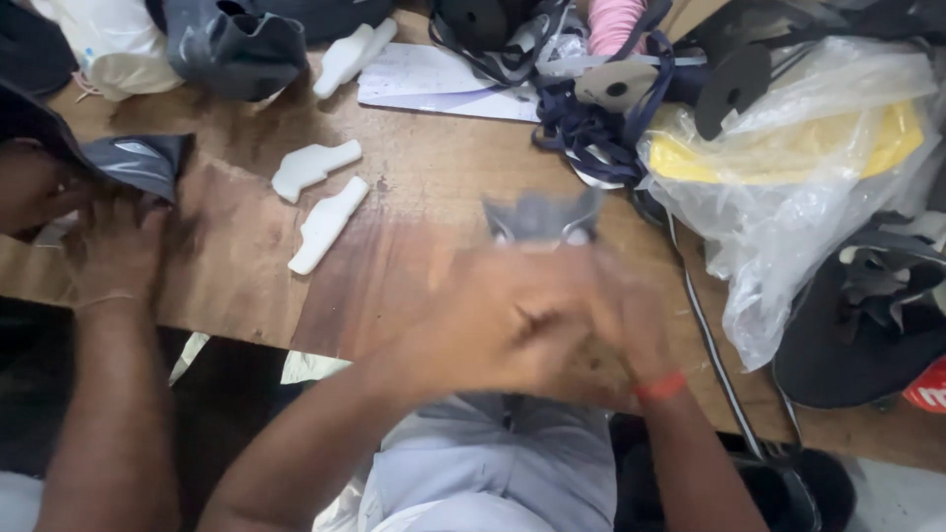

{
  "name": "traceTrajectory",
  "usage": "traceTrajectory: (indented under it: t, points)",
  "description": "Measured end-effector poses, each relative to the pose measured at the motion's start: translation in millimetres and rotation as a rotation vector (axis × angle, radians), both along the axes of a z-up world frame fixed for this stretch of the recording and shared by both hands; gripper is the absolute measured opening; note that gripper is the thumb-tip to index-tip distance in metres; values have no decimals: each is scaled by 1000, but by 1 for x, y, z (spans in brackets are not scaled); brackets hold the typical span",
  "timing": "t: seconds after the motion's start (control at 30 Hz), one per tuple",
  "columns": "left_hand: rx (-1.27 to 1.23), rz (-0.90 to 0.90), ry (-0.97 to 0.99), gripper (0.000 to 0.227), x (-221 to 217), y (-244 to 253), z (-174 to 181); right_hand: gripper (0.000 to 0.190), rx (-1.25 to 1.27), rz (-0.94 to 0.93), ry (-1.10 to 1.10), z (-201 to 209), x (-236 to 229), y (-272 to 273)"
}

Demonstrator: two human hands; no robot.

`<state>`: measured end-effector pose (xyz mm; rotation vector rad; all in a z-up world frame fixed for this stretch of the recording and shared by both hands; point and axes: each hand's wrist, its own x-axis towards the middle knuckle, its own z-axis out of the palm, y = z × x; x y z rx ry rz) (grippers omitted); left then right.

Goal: Inserting foam padding and structural components into shoe uppers at a manufacturing workbench.

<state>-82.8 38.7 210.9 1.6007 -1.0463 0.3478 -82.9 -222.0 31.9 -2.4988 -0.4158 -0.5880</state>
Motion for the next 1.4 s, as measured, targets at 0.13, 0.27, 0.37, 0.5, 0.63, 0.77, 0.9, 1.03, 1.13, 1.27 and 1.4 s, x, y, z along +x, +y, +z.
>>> traceTrajectory:
  t: [0.13, 0.27, 0.37, 0.5, 0.63, 0.77, 0.9, 1.03, 1.13, 1.27, 1.4]
  points:
    - [556, -269, 202, 18, -2, -20, -86, 24, -286, -60, 270, -32, 11, -10]
    - [628, 207, -25, 33, 13, -33, -195, 26, -185, -193, 349, -3, -5, 9]
    - [657, 560, -217, 50, 29, -35, -231, 36, 31, -207, 767, 40, -21, 42]
    - [469, 581, 43, 73, 26, -42, -202, 29, 219, 191, 336, 69, -21, 93]
    - [638, 497, -24, 65, 42, -31, -206, 38, -456, 127, 184, 23, 28, 65]
    - [899, 409, -5, 58, 68, -44, -219, 40, -593, 30, 450, -24, 63, 19]
    - [853, 603, -96, 37, 92, -75, -276, 46, -440, -20, 546, -38, 67, 14]
    - [951, 505, 144, 30, 93, -79, -271, 38, -322, -90, 581, -19, 54, 25]
    - [972, 570, -259, 22, 79, -67, -299, 41, -219, -68, 357, -30, 51, 22]
    - [585, 424, 257, 31, 54, -65, -308, 35, -168, -142, 527, -48, 41, 15]
    - [692, 497, -53, 64, 45, -64, -251, 34, -244, -228, 563, -37, 50, 29]
